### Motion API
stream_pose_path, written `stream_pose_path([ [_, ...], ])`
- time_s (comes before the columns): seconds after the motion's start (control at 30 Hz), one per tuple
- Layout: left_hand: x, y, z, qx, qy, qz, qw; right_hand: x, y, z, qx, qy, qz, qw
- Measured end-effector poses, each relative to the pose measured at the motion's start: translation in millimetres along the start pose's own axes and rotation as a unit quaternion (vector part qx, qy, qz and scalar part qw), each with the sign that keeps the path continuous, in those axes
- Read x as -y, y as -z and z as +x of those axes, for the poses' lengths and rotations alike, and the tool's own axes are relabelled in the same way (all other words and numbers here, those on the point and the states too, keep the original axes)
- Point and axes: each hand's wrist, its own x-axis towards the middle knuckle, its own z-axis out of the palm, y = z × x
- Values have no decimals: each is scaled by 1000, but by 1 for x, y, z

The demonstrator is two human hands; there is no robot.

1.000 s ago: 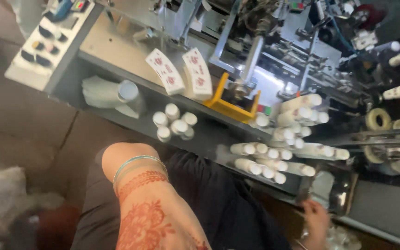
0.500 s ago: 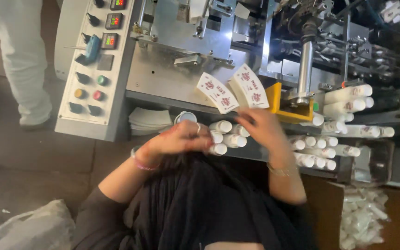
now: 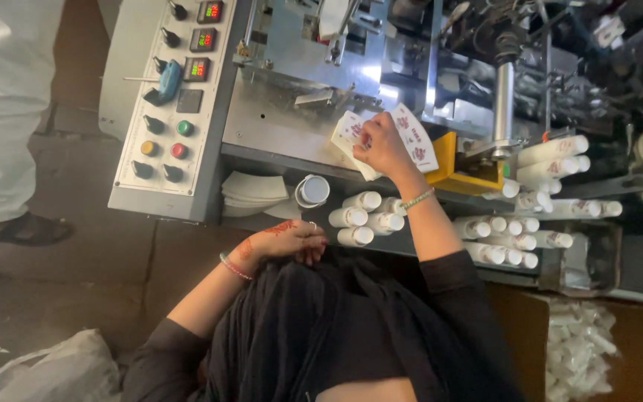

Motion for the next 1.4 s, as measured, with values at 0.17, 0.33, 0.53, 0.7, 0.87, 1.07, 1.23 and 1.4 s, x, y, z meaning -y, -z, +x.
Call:
stream_pose_path([
  [0.17, -38, 13, -32, 21, -89, 58, 994, 33, 39, -22, -64, 76, 17, 995],
  [0.33, -44, -4, -41, 229, -266, 66, 934, 52, 59, -71, -47, 99, 63, 992],
  [0.53, -77, -99, 22, -47, -365, 200, 908, 50, 76, -107, -54, 72, 106, 990],
  [0.7, 52, -64, 84, -27, -488, 525, 696, 67, 99, -123, -93, 108, 107, 984],
  [0.87, -53, -20, 27, -27, -76, -144, 986, 89, 101, -139, -23, 150, 101, 983],
  [1.07, -97, 10, 7, -24, -94, 27, 995, 141, 88, -107, 18, 244, -3, 970],
  [1.23, -88, 49, -2, -95, -204, 356, 907, 130, 69, -61, 89, 125, 103, 983],
  [1.4, -145, 84, -6, 78, -5, 307, 948, 119, 28, -52, 120, 240, -63, 961],
])
